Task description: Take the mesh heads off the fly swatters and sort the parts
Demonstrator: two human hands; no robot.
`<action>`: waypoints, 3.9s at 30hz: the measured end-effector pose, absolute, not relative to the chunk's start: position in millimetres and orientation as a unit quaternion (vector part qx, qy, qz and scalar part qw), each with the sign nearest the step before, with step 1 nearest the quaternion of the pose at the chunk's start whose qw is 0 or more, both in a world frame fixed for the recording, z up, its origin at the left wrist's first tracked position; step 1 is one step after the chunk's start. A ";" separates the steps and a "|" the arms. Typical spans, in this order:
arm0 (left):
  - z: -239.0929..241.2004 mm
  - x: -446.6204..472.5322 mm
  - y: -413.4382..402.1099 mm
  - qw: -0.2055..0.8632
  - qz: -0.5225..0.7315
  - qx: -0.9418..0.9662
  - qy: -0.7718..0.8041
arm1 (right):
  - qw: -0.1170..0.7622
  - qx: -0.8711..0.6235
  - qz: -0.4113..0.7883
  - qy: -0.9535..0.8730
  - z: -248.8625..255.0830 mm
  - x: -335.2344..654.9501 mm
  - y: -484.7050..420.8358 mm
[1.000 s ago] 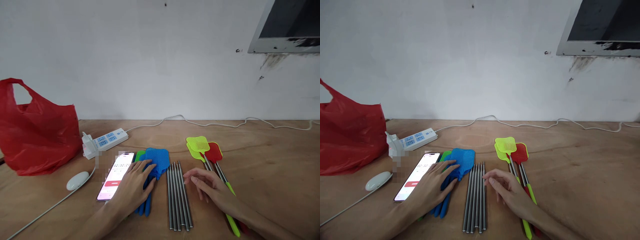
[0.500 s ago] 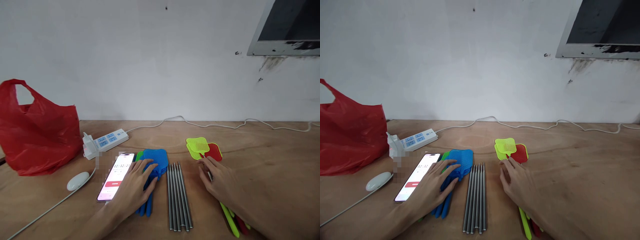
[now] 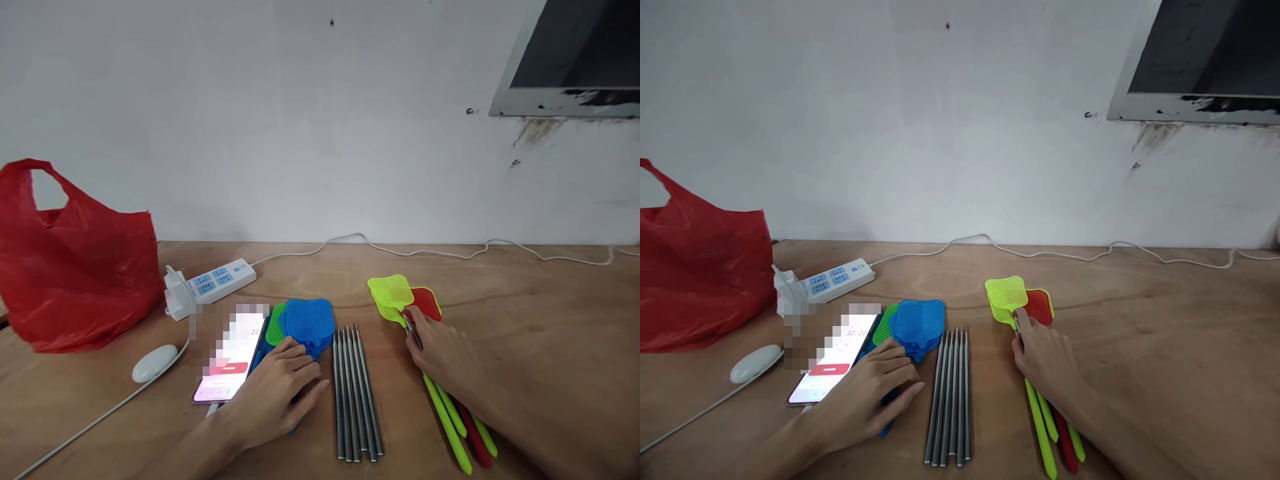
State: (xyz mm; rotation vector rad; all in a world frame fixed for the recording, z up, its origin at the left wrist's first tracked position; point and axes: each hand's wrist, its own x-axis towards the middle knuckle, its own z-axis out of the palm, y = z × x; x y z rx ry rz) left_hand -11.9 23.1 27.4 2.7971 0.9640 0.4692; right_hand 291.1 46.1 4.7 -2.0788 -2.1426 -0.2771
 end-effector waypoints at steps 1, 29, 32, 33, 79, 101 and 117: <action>27.4 -12.1 23.5 0.073 0.159 0.930 0.322 | 0.089 -0.692 -0.082 -0.712 4.2 291.8 46.7; 30.5 -5.7 16.5 0.143 0.222 0.906 0.332 | 0.509 -0.399 0.704 -0.294 21.1 258.6 26.4; 32.3 -3.6 13.6 0.209 0.226 0.888 0.341 | 0.511 -0.384 0.704 -0.310 21.9 255.3 22.8; 32.4 -3.2 13.0 0.232 0.226 0.880 0.347 | 0.511 -0.377 0.703 -0.320 21.8 254.2 21.4; 25.9 -20.3 25.8 0.086 0.071 0.914 0.389 | 0.670 -0.535 0.304 -0.415 0.3 281.7 47.5; 57.9 -10.8 10.2 0.051 -0.023 0.932 0.358 | 0.163 -0.314 -0.192 -0.916 38.5 257.2 30.6; 53.5 -18.6 5.3 0.037 -0.053 0.920 0.386 | 0.209 -0.312 -0.107 -0.921 41.7 265.4 18.4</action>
